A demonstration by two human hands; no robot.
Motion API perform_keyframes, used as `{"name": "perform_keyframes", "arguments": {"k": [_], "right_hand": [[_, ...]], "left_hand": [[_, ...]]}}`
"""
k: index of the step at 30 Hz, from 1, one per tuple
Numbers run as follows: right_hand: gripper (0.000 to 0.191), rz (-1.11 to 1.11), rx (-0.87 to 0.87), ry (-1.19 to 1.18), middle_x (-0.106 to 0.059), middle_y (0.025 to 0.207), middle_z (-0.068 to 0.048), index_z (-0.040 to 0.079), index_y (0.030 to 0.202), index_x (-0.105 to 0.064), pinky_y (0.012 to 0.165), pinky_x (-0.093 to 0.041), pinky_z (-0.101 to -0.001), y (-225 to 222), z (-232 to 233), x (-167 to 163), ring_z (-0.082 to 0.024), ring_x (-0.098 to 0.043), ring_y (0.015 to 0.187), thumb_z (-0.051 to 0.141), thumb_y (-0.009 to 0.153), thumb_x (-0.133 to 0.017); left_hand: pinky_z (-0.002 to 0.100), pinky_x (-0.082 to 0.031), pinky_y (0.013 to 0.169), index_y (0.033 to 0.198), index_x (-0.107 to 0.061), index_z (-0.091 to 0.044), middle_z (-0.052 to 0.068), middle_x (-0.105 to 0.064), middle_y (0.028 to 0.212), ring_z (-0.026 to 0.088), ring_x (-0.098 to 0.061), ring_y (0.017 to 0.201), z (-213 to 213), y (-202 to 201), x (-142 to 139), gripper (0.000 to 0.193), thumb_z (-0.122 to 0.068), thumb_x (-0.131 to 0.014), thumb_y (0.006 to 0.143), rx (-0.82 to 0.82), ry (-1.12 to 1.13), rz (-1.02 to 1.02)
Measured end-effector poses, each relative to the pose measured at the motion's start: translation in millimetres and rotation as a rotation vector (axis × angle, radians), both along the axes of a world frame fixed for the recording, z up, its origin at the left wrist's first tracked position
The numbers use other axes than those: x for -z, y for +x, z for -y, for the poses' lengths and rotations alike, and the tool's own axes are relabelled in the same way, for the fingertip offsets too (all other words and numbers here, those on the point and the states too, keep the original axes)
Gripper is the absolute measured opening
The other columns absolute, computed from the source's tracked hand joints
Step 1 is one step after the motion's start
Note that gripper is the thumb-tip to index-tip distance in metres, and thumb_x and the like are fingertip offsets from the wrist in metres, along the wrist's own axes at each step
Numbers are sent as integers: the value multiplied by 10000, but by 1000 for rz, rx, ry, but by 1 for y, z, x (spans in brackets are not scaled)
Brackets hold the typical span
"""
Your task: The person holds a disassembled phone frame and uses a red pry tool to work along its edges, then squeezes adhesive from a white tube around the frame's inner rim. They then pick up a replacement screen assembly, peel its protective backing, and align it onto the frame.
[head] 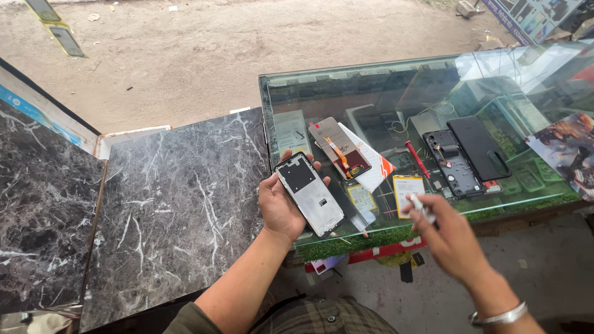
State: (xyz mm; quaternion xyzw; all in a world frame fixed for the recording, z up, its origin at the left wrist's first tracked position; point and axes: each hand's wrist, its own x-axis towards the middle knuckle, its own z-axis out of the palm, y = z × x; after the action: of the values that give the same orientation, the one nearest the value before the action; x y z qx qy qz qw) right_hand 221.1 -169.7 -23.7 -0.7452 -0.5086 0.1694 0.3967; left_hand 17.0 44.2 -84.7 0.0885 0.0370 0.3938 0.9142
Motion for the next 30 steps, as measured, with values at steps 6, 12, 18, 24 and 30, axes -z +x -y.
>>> {"name": "perform_keyframes", "arguments": {"k": [6, 12, 18, 24, 30], "right_hand": [[336, 253, 185, -151, -748, 825, -90, 173, 1305, -681, 675, -532, -398, 19, -45, -25, -264, -707, 720, 293, 1025, -540], [367, 405, 276, -302, -752, 914, -118, 209, 1270, -710, 729, -538, -482, 31, -75, -23, -345, -710, 878, 432, 999, -601], [321, 481, 314, -401, -755, 1003, -73, 265, 1202, -750, 780, -553, -485, 48, -86, -13, -316, -717, 937, 399, 923, -663], [315, 502, 348, -403, -751, 1005, -71, 247, 1171, -749, 781, -547, -482, 55, -93, -7, -326, -715, 935, 415, 909, -703], [351, 467, 341, -451, -759, 996, -74, 277, 1213, -730, 800, -556, -478, 53, -101, -5, -320, -726, 930, 433, 899, -717]], "left_hand": [[599, -482, 1093, 1444, -498, -184, 159, -583, 1377, 316, -581, 1276, -1, 1, 1, 538, -329, -440, 929, -2, 16, -27], [581, -483, 1087, 1445, -497, -159, 161, -584, 1367, 318, -584, 1272, 0, -3, -5, 542, -335, -442, 935, -27, 51, -56], [581, -468, 1107, 1450, -485, -159, 156, -581, 1372, 316, -581, 1277, -2, -6, -9, 553, -339, -434, 930, -48, 63, -85], [591, -466, 1100, 1447, -475, -155, 164, -580, 1357, 318, -585, 1259, -3, -7, -12, 564, -336, -423, 916, -69, 77, -124], [591, -462, 1109, 1449, -475, -161, 159, -578, 1346, 312, -583, 1264, -1, -10, -17, 564, -313, -409, 910, -75, 81, -158]]}}
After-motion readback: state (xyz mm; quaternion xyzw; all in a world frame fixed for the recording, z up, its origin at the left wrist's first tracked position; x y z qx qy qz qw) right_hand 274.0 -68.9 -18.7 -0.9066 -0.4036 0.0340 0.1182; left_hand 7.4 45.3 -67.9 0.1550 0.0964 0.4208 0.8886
